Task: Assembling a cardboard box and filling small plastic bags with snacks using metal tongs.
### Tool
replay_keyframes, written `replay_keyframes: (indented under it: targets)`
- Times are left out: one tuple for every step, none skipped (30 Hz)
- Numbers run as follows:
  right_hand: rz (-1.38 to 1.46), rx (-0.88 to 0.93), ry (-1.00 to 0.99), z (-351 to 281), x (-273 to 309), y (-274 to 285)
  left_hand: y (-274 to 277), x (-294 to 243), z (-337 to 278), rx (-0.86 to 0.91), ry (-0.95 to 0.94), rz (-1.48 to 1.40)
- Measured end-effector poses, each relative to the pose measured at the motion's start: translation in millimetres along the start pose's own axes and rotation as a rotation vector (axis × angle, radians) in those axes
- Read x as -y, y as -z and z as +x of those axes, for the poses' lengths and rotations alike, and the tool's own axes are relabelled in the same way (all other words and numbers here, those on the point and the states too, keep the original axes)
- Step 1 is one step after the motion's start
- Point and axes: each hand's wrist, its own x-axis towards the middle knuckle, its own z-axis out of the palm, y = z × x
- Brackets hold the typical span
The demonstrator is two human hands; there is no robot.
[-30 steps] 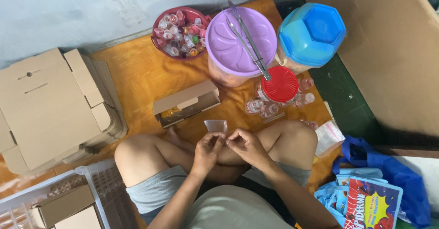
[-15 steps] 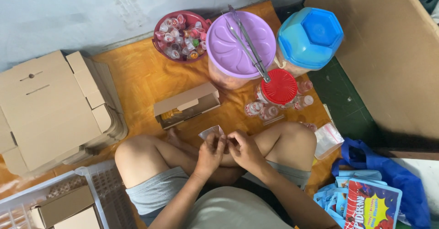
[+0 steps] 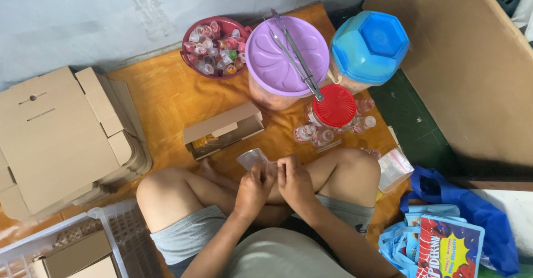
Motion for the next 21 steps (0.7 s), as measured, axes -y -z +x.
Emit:
replay_keyframes:
  targets:
    - [0.002,-0.001,0.0,4,-2,0,-3,4,-2,-0.001,0.0,0.002]
    - [-0.064,-0.028,0.001,7,-3,1,-5,9,-4,0.008,0.034,-0.041]
    - [-0.129,-0.056,0.002,11,-4,1,-8,14,-6,0.017,0.068,-0.083]
    - [-0.129,-0.057,0.0,11,-3,6,-8,14,-4,0.019,0.067,-0.082]
    - [-0.093,-0.013,0.063,12,-1,10,-7,14,-2,-0.014,0.105,-0.077]
    - [-0.059,0.032,0.128,12,0,15,-8,14,-1,-0.048,0.143,-0.073]
    - [-0.061,0.031,0.128,11,3,18,0,5,3,-0.047,0.142,-0.075]
    - [-0.04,0.054,0.168,10,6,19,8,-4,7,-0.05,0.158,-0.102]
    - [-0.019,0.076,0.207,9,10,21,16,-13,11,-0.053,0.174,-0.129]
    - [-0.016,0.079,0.211,7,8,18,17,-14,12,-0.057,0.178,-0.129]
    - [0.008,0.089,0.21,6,6,14,19,-16,12,-0.044,0.156,-0.124]
    - [0.034,0.098,0.209,4,4,10,21,-17,14,-0.03,0.134,-0.118]
    - [0.037,0.1,0.212,3,3,10,24,-20,13,-0.034,0.137,-0.115]
    - [0.064,0.12,0.205,3,2,9,26,-22,14,-0.059,0.112,-0.091]
    - [0.091,0.141,0.198,3,0,9,28,-25,16,-0.084,0.087,-0.067]
    - [0.092,0.144,0.197,4,0,8,25,-18,15,-0.083,0.091,-0.066]
    - [0.083,0.154,0.166,5,-1,8,21,-12,14,-0.107,0.034,-0.025]
    - [0.072,0.161,0.135,6,-2,7,18,-6,14,-0.131,-0.025,0.016]
    - [0.072,0.162,0.134,8,-4,6,19,-9,13,-0.13,-0.023,0.015]
    - [-0.009,0.061,0.111,11,-6,5,20,-12,13,-0.141,-0.076,0.101]
    - [-0.09,-0.04,0.086,14,-8,4,22,-14,13,-0.151,-0.128,0.187]
